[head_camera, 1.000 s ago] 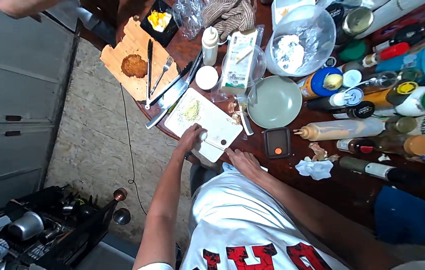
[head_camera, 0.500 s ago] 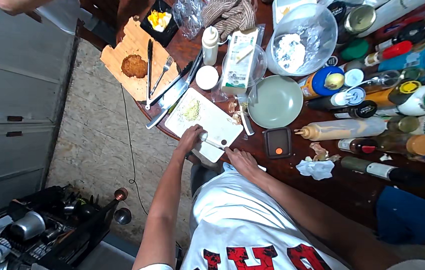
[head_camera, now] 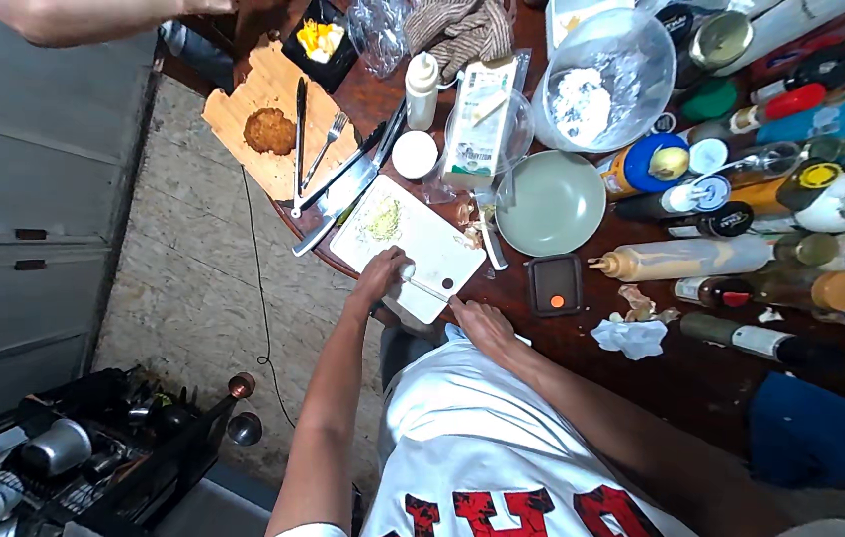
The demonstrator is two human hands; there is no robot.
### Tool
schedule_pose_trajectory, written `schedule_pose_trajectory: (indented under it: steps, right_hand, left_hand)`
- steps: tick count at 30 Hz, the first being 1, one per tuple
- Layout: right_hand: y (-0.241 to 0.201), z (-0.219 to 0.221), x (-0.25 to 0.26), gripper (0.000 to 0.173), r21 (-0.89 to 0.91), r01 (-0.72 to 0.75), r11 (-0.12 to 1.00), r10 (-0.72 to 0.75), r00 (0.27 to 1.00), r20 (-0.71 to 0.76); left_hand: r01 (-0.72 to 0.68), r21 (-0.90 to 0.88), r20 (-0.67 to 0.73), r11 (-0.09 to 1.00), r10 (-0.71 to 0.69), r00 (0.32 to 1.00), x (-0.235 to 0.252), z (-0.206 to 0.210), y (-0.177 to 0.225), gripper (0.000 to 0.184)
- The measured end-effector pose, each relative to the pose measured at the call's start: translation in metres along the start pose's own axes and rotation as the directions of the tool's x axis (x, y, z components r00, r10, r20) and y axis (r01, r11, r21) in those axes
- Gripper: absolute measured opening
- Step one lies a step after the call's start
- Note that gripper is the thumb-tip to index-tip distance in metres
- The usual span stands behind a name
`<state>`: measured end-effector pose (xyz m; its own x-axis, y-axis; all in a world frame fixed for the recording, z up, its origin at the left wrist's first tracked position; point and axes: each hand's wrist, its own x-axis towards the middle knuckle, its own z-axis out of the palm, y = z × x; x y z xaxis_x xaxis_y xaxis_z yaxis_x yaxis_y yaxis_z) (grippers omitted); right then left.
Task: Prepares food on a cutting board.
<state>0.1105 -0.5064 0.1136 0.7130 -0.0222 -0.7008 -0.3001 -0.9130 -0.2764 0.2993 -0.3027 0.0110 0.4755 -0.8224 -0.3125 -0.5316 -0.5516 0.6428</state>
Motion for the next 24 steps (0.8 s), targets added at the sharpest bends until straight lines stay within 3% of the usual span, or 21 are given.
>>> schedule_pose_trajectory:
  steps: [15,24]
  right_hand:
    - [0.015,0.003,0.000,0.031,-0.001,-0.042,0.999,0.042,0.999,0.027]
    - [0.000,-0.001,0.003,0.032,-0.003,-0.001,1.000,0.001,1.000,0.008]
  left_hand:
    - [0.015,-0.006,0.020,1.000,-0.015,1.000,0.003,-0.003,0.003,0.036]
    - [-0.012,-0.005,-0.007,1.000,0.012,1.000,0.002,-0.003,0.005,0.039]
